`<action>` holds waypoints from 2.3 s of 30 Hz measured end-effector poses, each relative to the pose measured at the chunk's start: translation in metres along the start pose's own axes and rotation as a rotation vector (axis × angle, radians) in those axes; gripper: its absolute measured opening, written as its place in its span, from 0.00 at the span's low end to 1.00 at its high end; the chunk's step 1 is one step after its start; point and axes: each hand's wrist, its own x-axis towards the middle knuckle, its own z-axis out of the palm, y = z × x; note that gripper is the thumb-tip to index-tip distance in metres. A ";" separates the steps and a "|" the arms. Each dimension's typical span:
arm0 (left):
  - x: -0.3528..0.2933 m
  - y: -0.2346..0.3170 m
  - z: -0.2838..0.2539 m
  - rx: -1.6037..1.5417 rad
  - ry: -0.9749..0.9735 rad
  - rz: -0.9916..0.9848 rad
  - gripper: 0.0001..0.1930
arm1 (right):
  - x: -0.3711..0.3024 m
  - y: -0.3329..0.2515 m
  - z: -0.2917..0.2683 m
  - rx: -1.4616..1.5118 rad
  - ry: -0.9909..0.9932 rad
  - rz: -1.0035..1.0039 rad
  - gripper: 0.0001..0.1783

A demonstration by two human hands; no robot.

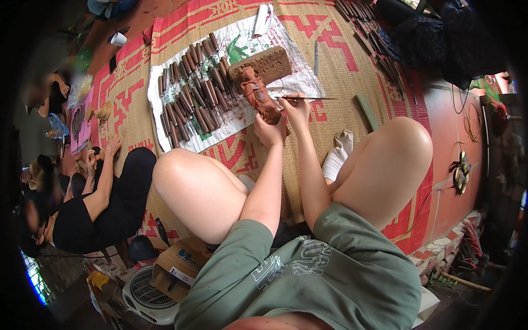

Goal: The person sits on a mat and carves a small wooden figurine using a carving knife. They hold the figurine in one hand and carefully shape it with the tool in the other, while other finished wooden items are laid out nearby.

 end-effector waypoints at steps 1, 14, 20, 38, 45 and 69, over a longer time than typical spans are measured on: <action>-0.001 0.003 -0.001 -0.013 0.003 0.013 0.41 | 0.001 0.001 0.000 0.037 -0.028 -0.035 0.09; -0.004 0.012 -0.006 0.029 0.008 0.043 0.40 | -0.006 0.004 0.006 -0.155 0.013 -0.171 0.07; -0.003 0.014 -0.008 -0.031 -0.080 -0.035 0.41 | -0.012 0.001 0.009 -0.179 -0.033 -0.198 0.07; -0.002 0.008 0.001 0.021 -0.003 0.020 0.41 | 0.020 0.015 -0.009 0.191 -0.102 0.157 0.11; -0.001 0.003 0.000 0.033 -0.015 0.002 0.41 | 0.018 0.016 -0.020 0.188 -0.150 0.295 0.10; -0.002 0.008 0.001 -0.003 -0.024 -0.009 0.45 | 0.015 0.017 0.002 -0.127 -0.129 0.034 0.10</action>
